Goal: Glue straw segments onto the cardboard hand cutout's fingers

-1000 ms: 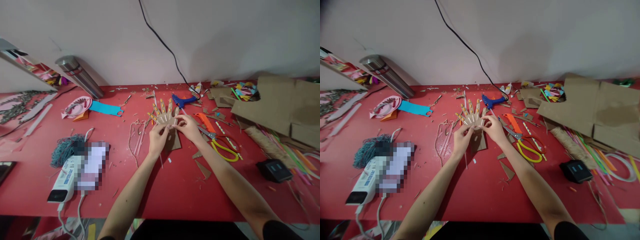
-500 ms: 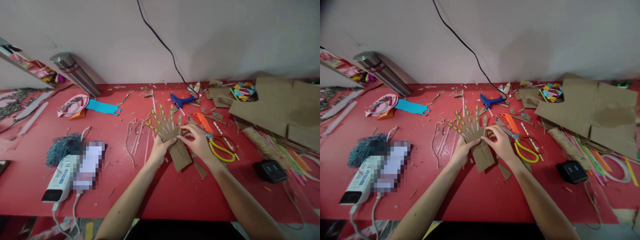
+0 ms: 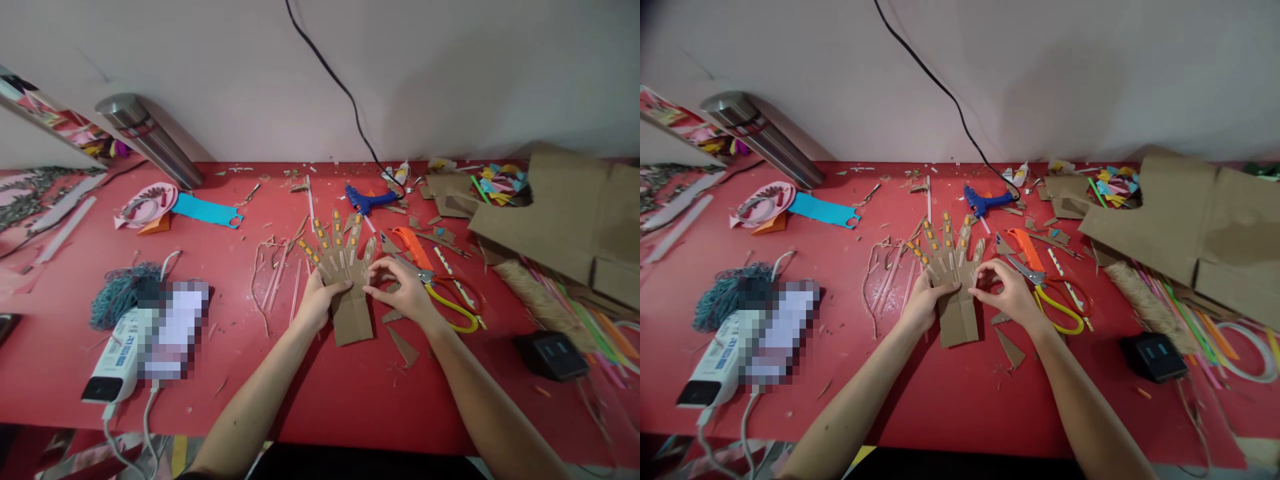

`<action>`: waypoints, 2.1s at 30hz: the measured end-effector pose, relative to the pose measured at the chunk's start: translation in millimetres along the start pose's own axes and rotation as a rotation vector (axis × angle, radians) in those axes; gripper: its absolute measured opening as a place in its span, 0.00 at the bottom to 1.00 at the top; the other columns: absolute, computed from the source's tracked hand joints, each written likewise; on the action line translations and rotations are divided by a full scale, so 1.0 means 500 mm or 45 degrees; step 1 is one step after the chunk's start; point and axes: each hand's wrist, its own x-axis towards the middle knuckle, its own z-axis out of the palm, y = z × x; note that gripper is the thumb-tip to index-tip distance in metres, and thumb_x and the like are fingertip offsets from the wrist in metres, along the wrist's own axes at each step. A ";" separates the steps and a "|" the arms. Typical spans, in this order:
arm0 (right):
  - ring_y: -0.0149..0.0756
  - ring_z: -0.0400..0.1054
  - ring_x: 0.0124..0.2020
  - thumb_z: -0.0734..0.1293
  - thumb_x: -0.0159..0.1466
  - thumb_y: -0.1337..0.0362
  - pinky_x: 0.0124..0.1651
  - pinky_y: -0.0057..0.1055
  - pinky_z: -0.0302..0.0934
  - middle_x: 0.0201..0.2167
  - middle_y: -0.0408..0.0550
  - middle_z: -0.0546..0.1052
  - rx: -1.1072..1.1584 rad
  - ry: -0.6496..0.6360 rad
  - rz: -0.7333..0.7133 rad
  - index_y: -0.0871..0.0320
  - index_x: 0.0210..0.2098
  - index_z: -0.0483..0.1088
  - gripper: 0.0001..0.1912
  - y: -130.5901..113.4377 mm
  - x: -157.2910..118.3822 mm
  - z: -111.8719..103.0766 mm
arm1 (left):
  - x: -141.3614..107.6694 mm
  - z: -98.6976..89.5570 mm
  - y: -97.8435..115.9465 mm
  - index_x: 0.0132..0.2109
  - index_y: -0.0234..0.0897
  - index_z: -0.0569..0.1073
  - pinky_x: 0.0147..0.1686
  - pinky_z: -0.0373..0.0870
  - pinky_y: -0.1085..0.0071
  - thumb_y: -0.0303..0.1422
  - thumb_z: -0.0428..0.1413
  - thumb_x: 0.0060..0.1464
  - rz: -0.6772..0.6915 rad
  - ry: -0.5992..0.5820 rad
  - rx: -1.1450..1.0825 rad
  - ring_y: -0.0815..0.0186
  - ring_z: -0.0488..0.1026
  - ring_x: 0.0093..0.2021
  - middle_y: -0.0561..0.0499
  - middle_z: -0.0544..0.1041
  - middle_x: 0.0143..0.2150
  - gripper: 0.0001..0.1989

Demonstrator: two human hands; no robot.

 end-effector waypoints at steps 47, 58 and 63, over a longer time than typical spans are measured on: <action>0.32 0.72 0.33 0.76 0.56 0.50 0.34 0.30 0.70 0.42 0.49 0.79 0.580 0.164 0.557 0.52 0.48 0.77 0.23 0.005 -0.002 0.018 | 0.007 -0.012 0.016 0.48 0.39 0.73 0.51 0.75 0.58 0.29 0.70 0.36 -0.010 0.073 -0.190 0.55 0.81 0.46 0.47 0.82 0.47 0.28; 0.34 0.73 0.29 0.75 0.58 0.48 0.32 0.34 0.72 0.34 0.50 0.81 0.370 0.207 0.523 0.56 0.46 0.76 0.23 -0.002 -0.004 0.027 | 0.011 -0.015 0.017 0.46 0.39 0.73 0.47 0.76 0.59 0.30 0.70 0.34 -0.056 0.130 -0.200 0.56 0.81 0.43 0.48 0.83 0.44 0.27; 0.36 0.74 0.28 0.72 0.59 0.46 0.31 0.36 0.73 0.31 0.48 0.79 0.223 0.253 0.483 0.56 0.44 0.76 0.22 -0.002 -0.011 0.034 | 0.011 -0.014 0.020 0.42 0.39 0.73 0.45 0.77 0.60 0.30 0.70 0.33 -0.037 0.146 -0.190 0.57 0.80 0.42 0.49 0.83 0.44 0.25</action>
